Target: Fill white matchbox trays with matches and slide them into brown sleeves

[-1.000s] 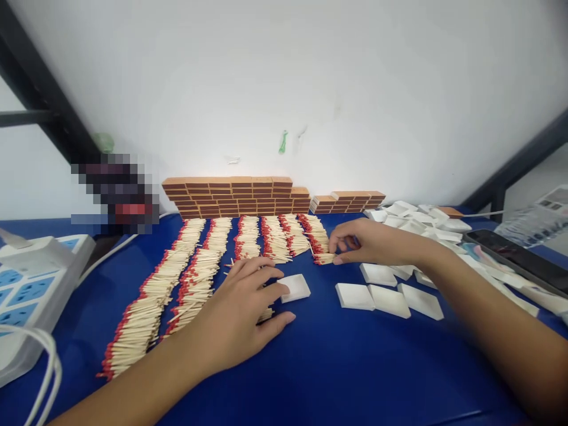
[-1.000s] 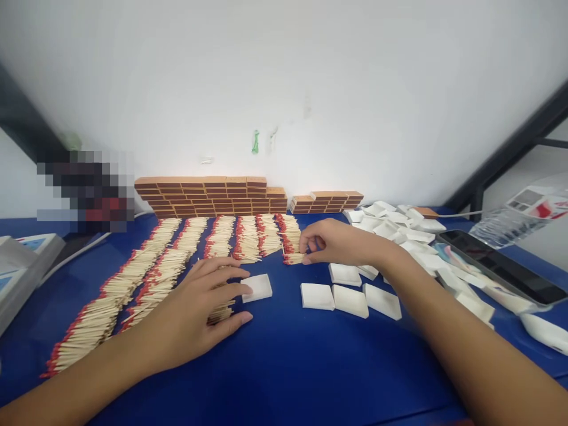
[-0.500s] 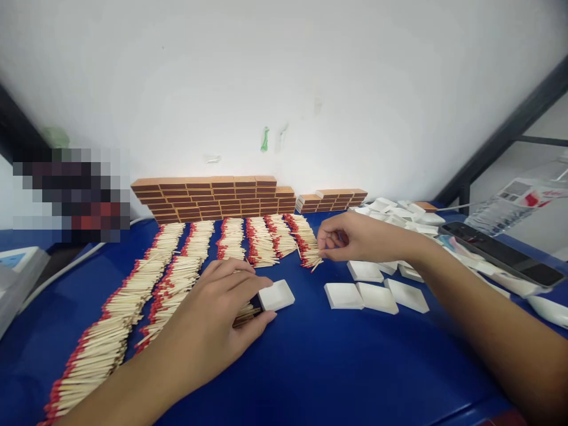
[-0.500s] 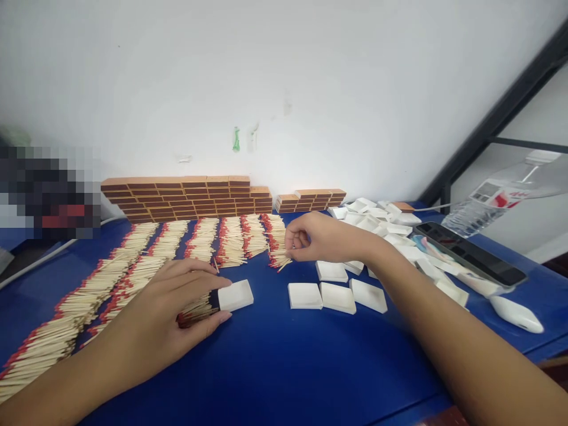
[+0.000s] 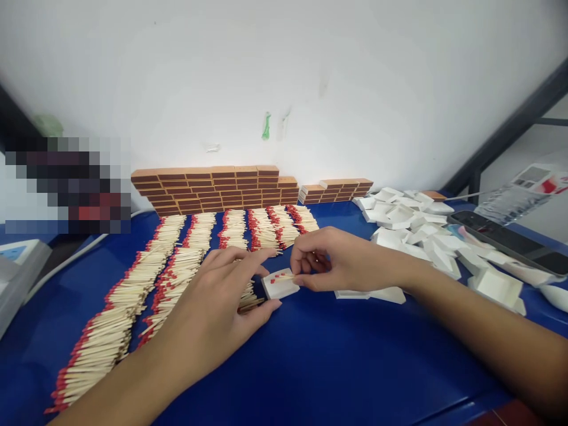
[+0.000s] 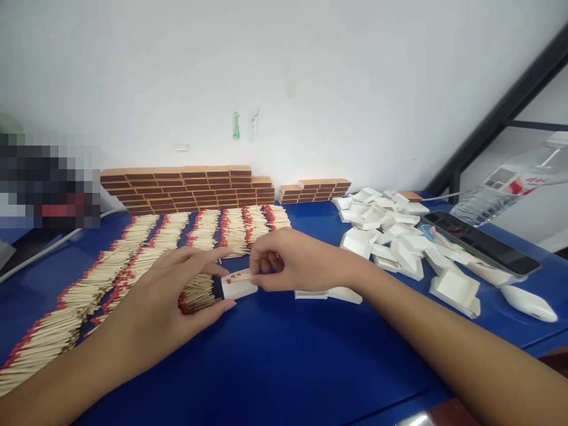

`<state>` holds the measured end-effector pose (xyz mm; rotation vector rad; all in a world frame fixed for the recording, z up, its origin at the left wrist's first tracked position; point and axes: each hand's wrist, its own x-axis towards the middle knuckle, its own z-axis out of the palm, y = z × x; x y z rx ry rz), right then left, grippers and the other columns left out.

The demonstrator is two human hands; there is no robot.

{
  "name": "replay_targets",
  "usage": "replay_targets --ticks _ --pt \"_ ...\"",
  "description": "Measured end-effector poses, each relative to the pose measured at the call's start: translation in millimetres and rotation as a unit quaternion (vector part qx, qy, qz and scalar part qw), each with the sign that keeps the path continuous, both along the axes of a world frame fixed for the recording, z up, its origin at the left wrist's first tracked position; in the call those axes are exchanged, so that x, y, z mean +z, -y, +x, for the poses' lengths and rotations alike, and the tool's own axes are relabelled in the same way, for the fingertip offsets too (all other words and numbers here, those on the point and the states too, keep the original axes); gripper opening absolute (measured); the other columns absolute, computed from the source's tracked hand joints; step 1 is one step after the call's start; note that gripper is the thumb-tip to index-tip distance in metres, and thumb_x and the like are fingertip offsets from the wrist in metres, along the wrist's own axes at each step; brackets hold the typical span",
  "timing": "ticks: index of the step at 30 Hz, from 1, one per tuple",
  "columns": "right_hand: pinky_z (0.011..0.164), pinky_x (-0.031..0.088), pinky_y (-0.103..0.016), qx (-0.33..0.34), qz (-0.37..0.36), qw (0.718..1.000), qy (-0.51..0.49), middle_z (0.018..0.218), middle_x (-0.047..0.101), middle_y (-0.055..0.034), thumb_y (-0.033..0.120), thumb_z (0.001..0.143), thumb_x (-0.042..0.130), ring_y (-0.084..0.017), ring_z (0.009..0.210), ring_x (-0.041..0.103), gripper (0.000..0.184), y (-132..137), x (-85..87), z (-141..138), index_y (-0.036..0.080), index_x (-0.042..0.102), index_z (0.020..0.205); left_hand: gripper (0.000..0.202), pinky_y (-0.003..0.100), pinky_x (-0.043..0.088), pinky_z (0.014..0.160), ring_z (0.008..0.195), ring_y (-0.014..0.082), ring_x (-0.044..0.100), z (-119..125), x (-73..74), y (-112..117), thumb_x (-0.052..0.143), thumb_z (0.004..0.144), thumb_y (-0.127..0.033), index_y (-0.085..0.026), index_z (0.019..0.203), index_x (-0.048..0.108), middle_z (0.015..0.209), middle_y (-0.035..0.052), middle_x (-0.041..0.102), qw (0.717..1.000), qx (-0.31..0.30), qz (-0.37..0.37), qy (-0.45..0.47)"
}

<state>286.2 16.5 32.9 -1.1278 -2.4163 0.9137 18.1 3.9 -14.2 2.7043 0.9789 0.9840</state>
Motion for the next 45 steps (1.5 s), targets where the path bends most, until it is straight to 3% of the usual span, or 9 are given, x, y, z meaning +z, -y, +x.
replay_targets --ticks 12,26,32,39,45 --pt "0.060 0.044 -0.026 0.003 -0.012 1.000 0.022 0.080 0.068 0.0012 0.026 0.091 0.074 -0.013 0.068 0.057 0.006 2.8 -1.1 -3.5 0.021 0.073 0.091 0.068 0.044 0.055 0.100 0.111 0.0258 0.068 1.2 4.3 1.5 0.081 0.090 -0.024 -0.033 0.149 0.050 0.114 0.0004 0.077 1.000 -0.025 0.004 -0.002" --pt "0.058 0.039 -0.028 0.006 -0.020 0.999 0.024 0.074 0.064 0.0019 0.045 0.094 0.078 -0.013 0.064 0.054 0.024 3.7 -0.5 -1.3 0.022 0.073 0.088 0.067 0.043 0.055 0.100 0.112 0.0255 0.069 1.2 5.1 2.1 0.081 0.090 -0.024 -0.032 0.150 0.052 0.114 -0.0002 0.077 0.999 -0.033 0.010 0.003" --pt "0.058 0.038 -0.028 0.005 -0.015 1.000 0.027 0.075 0.064 0.0025 0.046 0.095 0.077 -0.013 0.065 0.054 0.026 3.6 -0.9 -0.9 0.022 0.072 0.088 0.067 0.043 0.055 0.100 0.113 0.0256 0.068 1.3 4.7 2.3 0.082 0.090 -0.023 -0.031 0.149 0.053 0.116 0.0002 0.077 0.999 -0.033 0.006 -0.001" --pt "0.059 0.039 -0.028 0.000 0.010 0.999 0.037 0.077 0.068 0.0007 0.037 0.095 0.075 -0.013 0.065 0.055 0.019 5.9 1.5 -3.4 0.021 0.071 0.087 0.062 0.043 0.054 0.101 0.113 0.0256 0.068 1.0 4.9 1.9 0.081 0.091 -0.022 -0.030 0.145 0.053 0.114 -0.0001 0.078 0.999 -0.035 0.011 -0.002" --pt "0.059 0.042 -0.027 0.007 0.008 1.000 0.021 0.080 0.067 0.0005 0.046 0.097 0.075 -0.013 0.067 0.056 0.026 7.2 -5.6 -7.3 0.020 0.073 0.092 0.061 0.041 0.055 0.103 0.117 0.0246 0.067 0.2 4.5 2.6 0.077 0.094 -0.023 -0.030 0.149 0.051 0.119 0.0009 0.077 0.999 -0.036 0.005 -0.006"
